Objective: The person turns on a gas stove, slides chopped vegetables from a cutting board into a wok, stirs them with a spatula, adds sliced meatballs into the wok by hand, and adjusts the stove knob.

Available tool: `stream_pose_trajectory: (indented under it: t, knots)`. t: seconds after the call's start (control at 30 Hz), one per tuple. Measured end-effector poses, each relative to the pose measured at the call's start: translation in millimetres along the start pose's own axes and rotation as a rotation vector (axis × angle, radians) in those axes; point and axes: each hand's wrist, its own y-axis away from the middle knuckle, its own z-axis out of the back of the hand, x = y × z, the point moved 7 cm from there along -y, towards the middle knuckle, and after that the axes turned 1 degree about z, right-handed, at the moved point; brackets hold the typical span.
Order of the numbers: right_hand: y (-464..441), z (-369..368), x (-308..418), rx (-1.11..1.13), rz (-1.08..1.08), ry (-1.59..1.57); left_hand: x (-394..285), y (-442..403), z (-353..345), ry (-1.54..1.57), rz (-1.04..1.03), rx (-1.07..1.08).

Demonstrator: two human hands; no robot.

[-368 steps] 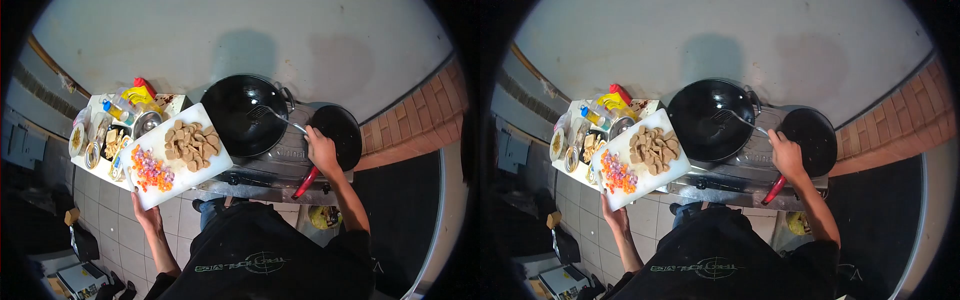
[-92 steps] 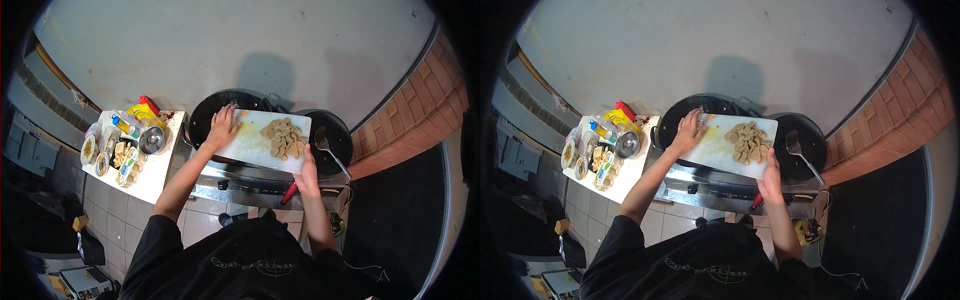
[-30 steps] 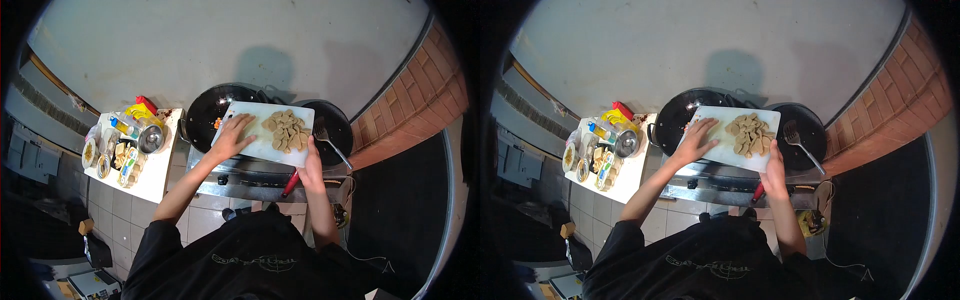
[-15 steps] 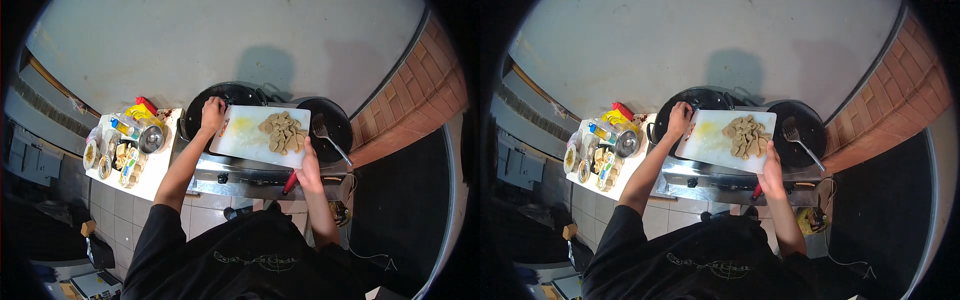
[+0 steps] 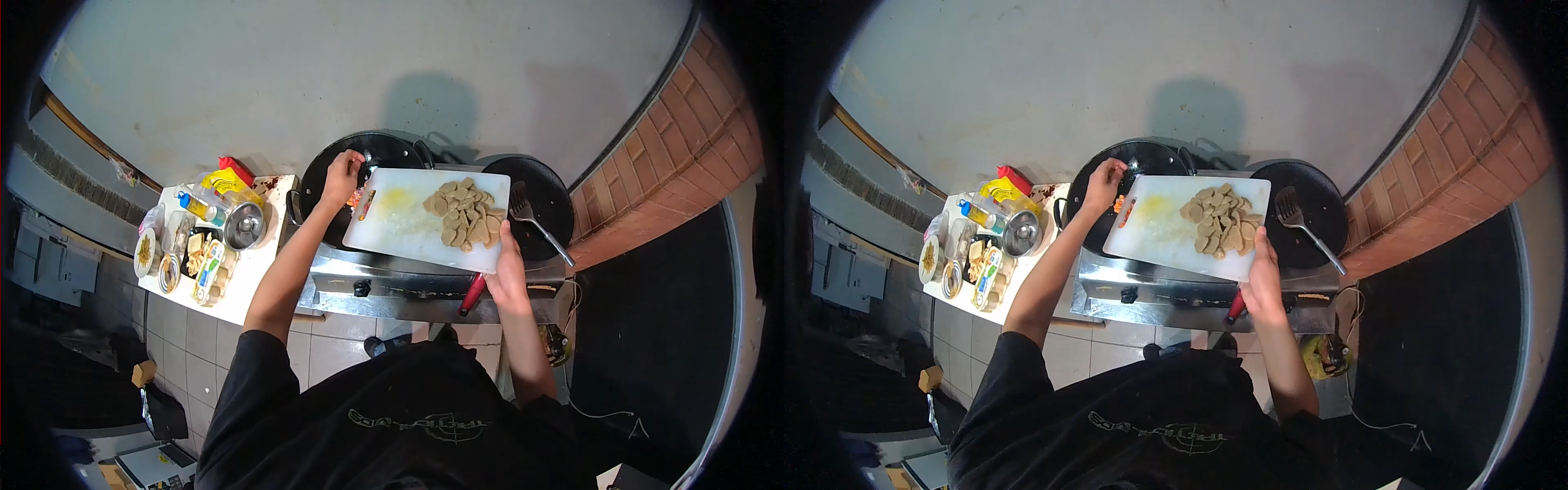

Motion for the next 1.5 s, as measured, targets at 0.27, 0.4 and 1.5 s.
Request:
stream_pose_trajectory:
  t: [0.27,0.4,1.5]
  knots:
    - [-4,3,-3,-0.024,-0.002,0.017,21,19,15,0.162,0.133,0.016]
    - [-3,-1,1,-0.023,0.009,0.042,15,24,25,-0.053,0.027,-0.022]
    - [-6,-19,-129,0.331,-0.490,0.224,25,323,90,0.998,0.849,-0.269]
